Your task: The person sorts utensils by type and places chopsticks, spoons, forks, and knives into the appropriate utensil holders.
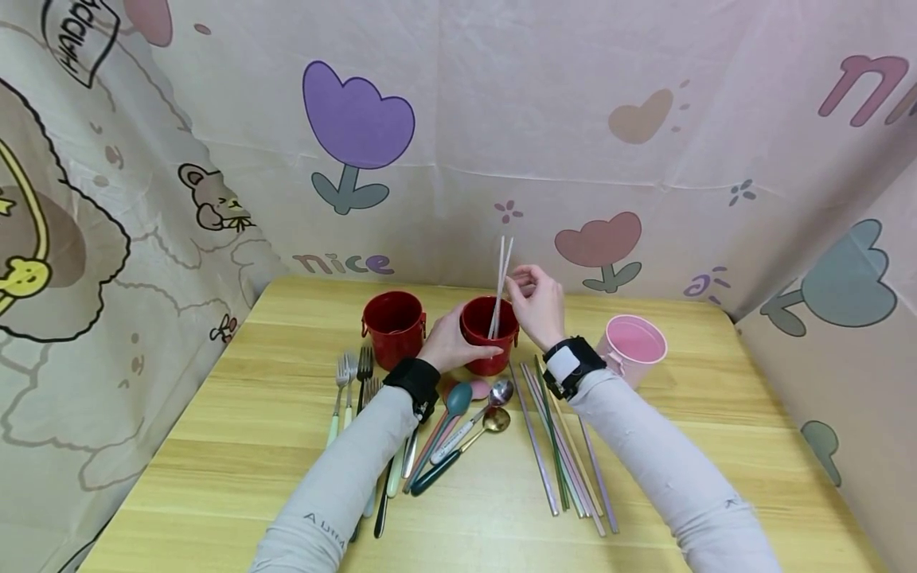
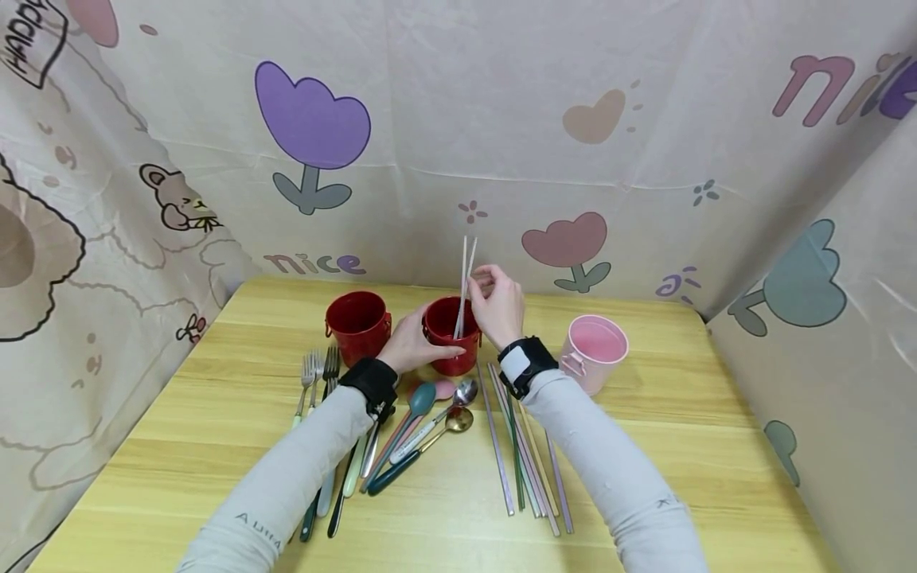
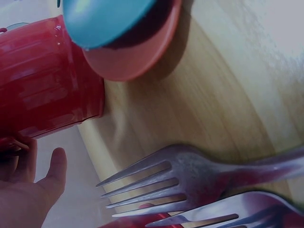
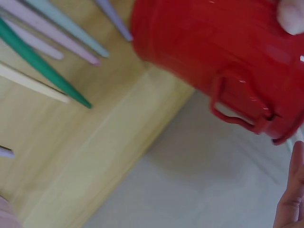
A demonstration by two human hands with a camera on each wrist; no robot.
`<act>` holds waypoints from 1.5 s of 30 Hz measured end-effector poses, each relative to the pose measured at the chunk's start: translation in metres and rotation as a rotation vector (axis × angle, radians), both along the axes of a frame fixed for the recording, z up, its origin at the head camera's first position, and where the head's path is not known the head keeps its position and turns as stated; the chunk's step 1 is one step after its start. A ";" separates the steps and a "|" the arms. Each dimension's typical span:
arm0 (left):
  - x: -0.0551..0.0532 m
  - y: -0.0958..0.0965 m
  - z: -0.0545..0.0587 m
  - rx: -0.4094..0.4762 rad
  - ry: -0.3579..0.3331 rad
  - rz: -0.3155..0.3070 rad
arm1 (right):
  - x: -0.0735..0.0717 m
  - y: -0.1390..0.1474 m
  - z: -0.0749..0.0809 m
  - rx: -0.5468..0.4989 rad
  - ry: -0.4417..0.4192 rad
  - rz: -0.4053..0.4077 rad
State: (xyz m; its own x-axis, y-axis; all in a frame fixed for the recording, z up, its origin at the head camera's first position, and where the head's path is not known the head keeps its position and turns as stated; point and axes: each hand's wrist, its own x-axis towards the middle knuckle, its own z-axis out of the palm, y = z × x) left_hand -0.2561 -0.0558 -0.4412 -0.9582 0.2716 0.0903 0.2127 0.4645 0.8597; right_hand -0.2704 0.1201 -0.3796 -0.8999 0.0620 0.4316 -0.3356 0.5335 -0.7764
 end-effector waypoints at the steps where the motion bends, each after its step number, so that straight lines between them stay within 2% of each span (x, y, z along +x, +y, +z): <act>1: 0.000 0.000 0.000 -0.002 0.003 0.002 | 0.000 0.001 -0.002 0.003 -0.005 -0.004; 9: 0.000 0.000 -0.001 -0.014 0.022 0.003 | 0.006 0.011 -0.017 0.018 -0.053 -0.035; 17: 0.002 0.001 0.000 -0.016 0.024 0.011 | 0.020 0.025 -0.023 -0.025 -0.086 -0.019; 23: 0.002 0.002 0.000 -0.006 0.011 0.010 | 0.034 0.042 -0.032 -0.035 -0.194 0.023; 26: 0.003 0.002 0.000 0.000 0.005 0.013 | 0.043 0.053 -0.035 -0.008 -0.247 0.039; 33: 0.004 0.002 0.001 0.005 -0.007 0.029 | 0.065 0.079 -0.046 0.138 -0.328 0.052; 45: 0.003 0.002 -0.001 0.005 -0.015 0.028 | 0.099 0.113 -0.055 0.267 -0.306 0.146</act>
